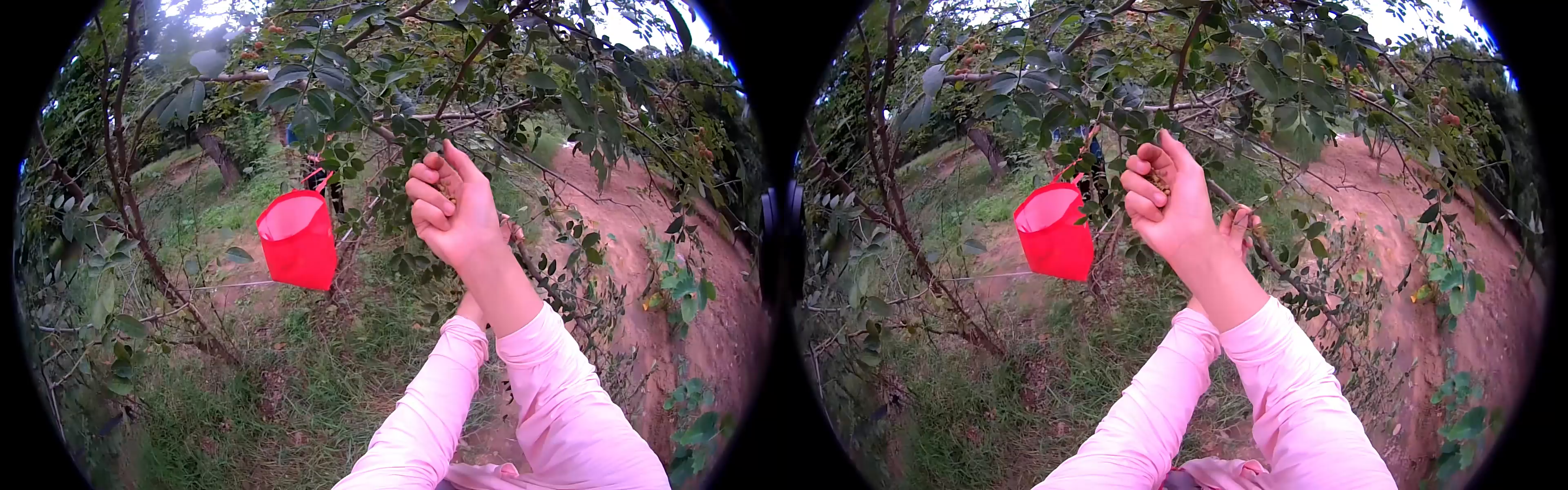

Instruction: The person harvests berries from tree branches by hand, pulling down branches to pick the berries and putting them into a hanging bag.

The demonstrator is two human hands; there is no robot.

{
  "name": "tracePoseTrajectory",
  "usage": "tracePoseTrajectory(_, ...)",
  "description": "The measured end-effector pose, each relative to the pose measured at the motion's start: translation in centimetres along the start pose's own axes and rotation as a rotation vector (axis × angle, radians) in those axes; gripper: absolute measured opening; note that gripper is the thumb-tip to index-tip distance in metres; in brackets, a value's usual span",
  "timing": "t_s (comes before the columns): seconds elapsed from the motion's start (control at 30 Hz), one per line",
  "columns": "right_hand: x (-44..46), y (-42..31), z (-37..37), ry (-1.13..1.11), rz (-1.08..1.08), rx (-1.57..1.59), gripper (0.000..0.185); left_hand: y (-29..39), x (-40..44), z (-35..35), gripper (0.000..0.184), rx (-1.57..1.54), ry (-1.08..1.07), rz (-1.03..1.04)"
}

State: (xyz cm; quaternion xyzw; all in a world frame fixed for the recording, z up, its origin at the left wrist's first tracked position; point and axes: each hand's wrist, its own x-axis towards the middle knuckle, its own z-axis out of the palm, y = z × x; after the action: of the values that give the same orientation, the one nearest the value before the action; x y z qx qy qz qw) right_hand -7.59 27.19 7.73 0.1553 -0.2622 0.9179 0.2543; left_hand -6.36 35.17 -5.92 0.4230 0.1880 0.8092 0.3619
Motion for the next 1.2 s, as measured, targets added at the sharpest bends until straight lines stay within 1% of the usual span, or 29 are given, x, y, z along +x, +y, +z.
tracePoseTrajectory(0.07, -0.4, -1.7, 0.1, -0.001, -0.069, -0.044, 0.023, -0.2, 0.7, -0.9, 0.027, 0.209, -0.048, 0.061)
tracePoseTrajectory(0.17, -0.4, -3.6, 0.7, 0.004, -0.276, -0.189, 0.020, -0.5, 1.0, -0.2, 0.029, 0.079, -0.047, 0.004)
tracePoseTrajectory(0.23, -0.1, -4.9, 1.2, -0.001, -0.373, -0.215, 0.019, -0.5, 0.6, 0.1, 0.030, -0.009, -0.041, -0.040)
tracePoseTrajectory(0.3, 0.4, -6.2, 1.9, 0.088, -0.470, -0.308, 0.017, -1.1, 0.6, -0.1, 0.031, -0.033, -0.027, -0.084)
tracePoseTrajectory(0.33, 0.6, -6.6, 2.1, 0.099, -0.504, -0.318, 0.017, -1.4, 0.8, -0.4, 0.031, -0.013, -0.019, -0.105)
tracePoseTrajectory(0.4, 1.1, -7.3, 2.6, 0.114, -0.572, -0.341, 0.018, -2.3, 1.5, -1.3, 0.031, 0.025, -0.032, -0.080)
tracePoseTrajectory(0.43, 1.1, -7.5, 2.8, 0.088, -0.552, -0.301, 0.018, -2.8, 1.9, -1.7, 0.033, 0.044, -0.038, -0.068)
tracePoseTrajectory(0.47, 1.1, -7.7, 3.1, 0.059, -0.532, -0.261, 0.019, -2.4, 1.7, -1.1, 0.028, 0.042, -0.012, -0.058)
tracePoseTrajectory(0.5, 1.2, -7.9, 3.4, 0.029, -0.513, -0.220, 0.019, -2.1, 1.5, -0.5, 0.030, 0.041, 0.014, -0.047)
tracePoseTrajectory(0.53, 1.4, -8.4, 3.6, 0.003, -0.428, -0.160, 0.023, -1.4, 1.2, -0.5, 0.029, 0.045, 0.007, -0.097)
tracePoseTrajectory(0.67, 2.5, -10.1, 5.4, 0.105, -0.124, 0.032, 0.033, -0.8, 1.0, -0.5, 0.029, 0.098, 0.022, -0.084)
tracePoseTrajectory(0.77, 3.4, -11.0, 6.2, 0.148, -0.064, 0.161, 0.036, -1.1, 1.2, -0.8, 0.029, 0.073, -0.016, -0.051)
tracePoseTrajectory(0.8, 3.4, -11.3, 6.7, 0.198, -0.021, 0.223, 0.036, -1.2, 1.2, -0.9, 0.028, 0.064, -0.017, -0.058)
tracePoseTrajectory(0.9, 3.2, -11.3, 6.9, 0.180, 0.005, 0.339, 0.034, -1.2, 1.3, -1.2, 0.028, 0.070, -0.024, -0.057)
tracePoseTrajectory(0.93, 3.1, -11.4, 6.6, 0.134, 0.006, 0.316, 0.029, -1.2, 1.2, -1.2, 0.027, 0.071, -0.024, -0.057)
tracePoseTrajectory(1.03, 2.4, -11.1, 5.4, 0.119, 0.034, 0.282, 0.027, -1.3, 1.1, -1.1, 0.028, 0.077, 0.030, -0.113)
tracePoseTrajectory(1.07, 2.4, -11.1, 5.3, 0.119, 0.052, 0.175, 0.030, -1.3, 1.0, -1.1, 0.028, 0.063, 0.041, -0.114)
tracePoseTrajectory(1.17, 1.9, -10.5, 5.0, 0.125, 0.039, 0.172, 0.031, -1.4, 0.9, -0.8, 0.028, 0.023, 0.057, -0.112)
tracePoseTrajectory(1.2, 1.5, -10.0, 5.0, 0.127, -0.002, 0.165, 0.031, -1.5, 1.0, -0.9, 0.028, 0.006, 0.054, -0.105)
